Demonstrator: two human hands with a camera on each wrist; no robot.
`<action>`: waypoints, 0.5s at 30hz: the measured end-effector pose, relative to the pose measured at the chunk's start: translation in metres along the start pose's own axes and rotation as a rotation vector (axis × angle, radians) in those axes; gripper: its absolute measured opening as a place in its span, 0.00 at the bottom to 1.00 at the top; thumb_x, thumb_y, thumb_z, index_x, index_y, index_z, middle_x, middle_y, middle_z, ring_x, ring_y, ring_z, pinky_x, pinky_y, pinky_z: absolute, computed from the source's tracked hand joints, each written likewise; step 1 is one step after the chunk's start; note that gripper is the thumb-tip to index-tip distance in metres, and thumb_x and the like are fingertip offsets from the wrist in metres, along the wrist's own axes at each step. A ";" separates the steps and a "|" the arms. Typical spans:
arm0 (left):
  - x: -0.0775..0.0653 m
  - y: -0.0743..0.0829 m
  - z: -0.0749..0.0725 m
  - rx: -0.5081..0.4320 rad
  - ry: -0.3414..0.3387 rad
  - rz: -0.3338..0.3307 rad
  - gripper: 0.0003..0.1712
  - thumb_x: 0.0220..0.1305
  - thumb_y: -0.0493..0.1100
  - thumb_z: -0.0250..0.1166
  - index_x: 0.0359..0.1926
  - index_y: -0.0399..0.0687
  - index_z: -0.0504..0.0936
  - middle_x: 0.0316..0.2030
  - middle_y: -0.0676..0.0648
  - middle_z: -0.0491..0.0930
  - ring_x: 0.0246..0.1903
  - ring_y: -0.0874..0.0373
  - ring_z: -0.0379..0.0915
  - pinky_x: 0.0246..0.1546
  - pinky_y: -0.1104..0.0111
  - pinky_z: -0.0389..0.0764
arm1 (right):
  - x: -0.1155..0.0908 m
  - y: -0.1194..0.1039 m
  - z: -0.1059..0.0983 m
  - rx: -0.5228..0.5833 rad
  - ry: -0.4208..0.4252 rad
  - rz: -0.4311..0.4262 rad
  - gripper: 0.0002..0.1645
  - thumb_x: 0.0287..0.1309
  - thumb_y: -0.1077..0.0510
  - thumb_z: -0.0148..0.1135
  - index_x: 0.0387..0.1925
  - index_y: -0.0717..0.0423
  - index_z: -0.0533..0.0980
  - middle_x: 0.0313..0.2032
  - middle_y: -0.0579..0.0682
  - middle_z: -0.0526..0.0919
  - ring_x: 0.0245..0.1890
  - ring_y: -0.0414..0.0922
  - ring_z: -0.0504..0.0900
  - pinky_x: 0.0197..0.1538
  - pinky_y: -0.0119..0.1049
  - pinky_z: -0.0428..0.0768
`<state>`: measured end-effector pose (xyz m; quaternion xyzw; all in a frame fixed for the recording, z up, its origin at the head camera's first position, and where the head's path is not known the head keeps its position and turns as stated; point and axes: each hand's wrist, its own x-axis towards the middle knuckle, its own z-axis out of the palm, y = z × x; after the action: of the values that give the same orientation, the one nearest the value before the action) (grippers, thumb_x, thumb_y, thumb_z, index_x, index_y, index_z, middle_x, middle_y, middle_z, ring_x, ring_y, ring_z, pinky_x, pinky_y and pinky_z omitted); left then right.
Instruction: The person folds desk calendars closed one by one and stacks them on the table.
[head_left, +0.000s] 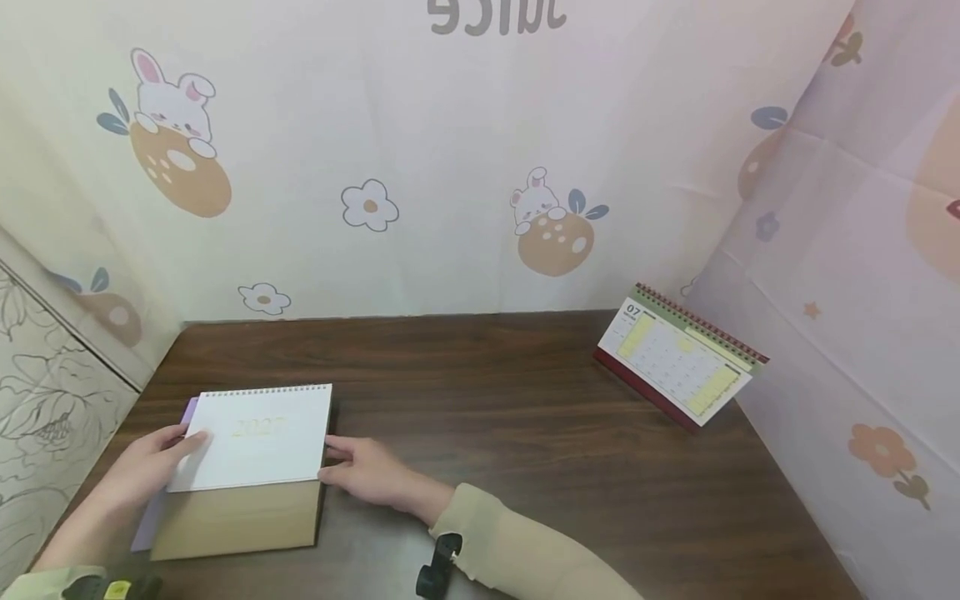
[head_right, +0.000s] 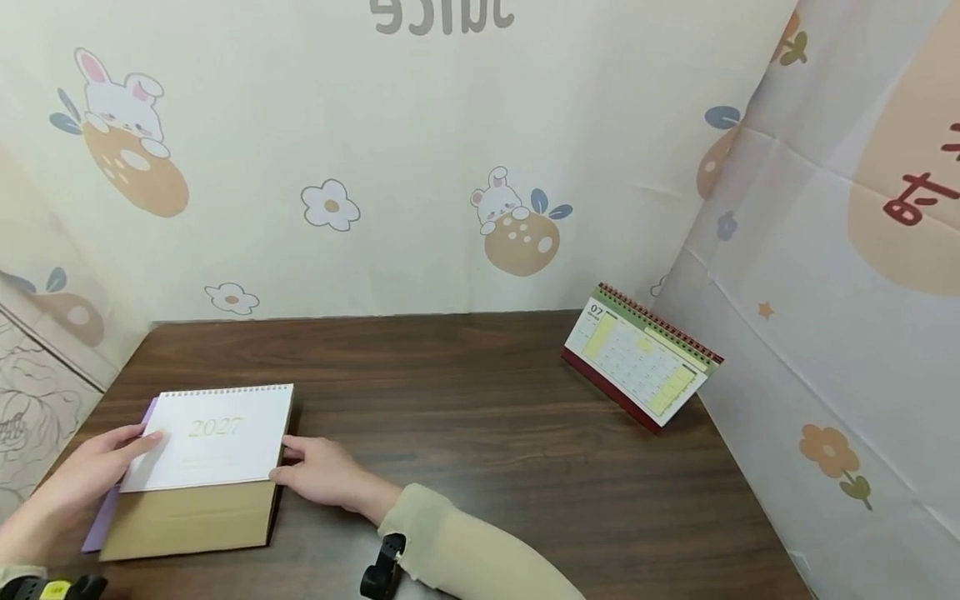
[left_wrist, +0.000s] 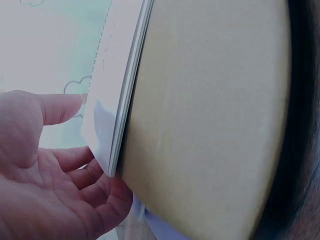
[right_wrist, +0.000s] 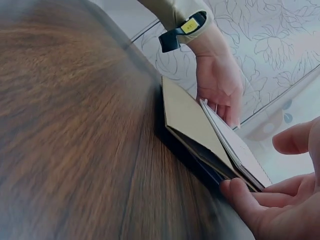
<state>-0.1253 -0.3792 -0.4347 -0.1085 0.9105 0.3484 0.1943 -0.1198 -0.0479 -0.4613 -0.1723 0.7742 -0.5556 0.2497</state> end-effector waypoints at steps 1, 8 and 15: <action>0.000 -0.001 -0.001 0.006 0.007 -0.006 0.56 0.74 0.69 0.42 0.70 0.18 0.42 0.68 0.16 0.42 0.65 0.18 0.39 0.59 0.31 0.53 | 0.001 -0.001 0.002 0.001 0.005 0.006 0.33 0.64 0.53 0.64 0.68 0.55 0.70 0.48 0.47 0.86 0.41 0.32 0.81 0.41 0.26 0.76; 0.004 -0.010 -0.007 0.009 0.061 -0.026 0.59 0.71 0.71 0.45 0.70 0.17 0.45 0.66 0.15 0.44 0.64 0.18 0.45 0.57 0.33 0.57 | 0.007 -0.002 0.015 -0.018 0.057 -0.006 0.31 0.62 0.53 0.65 0.66 0.51 0.73 0.57 0.43 0.80 0.48 0.33 0.79 0.51 0.29 0.74; 0.006 -0.021 -0.007 0.041 0.100 0.003 0.55 0.73 0.67 0.46 0.68 0.15 0.48 0.64 0.14 0.50 0.61 0.19 0.52 0.54 0.35 0.63 | 0.008 -0.001 0.022 0.054 0.057 -0.024 0.31 0.62 0.55 0.65 0.68 0.49 0.72 0.58 0.43 0.80 0.50 0.32 0.79 0.54 0.29 0.72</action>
<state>-0.1262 -0.3995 -0.4451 -0.1203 0.9262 0.3242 0.1502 -0.1141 -0.0697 -0.4671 -0.1589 0.7634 -0.5840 0.2256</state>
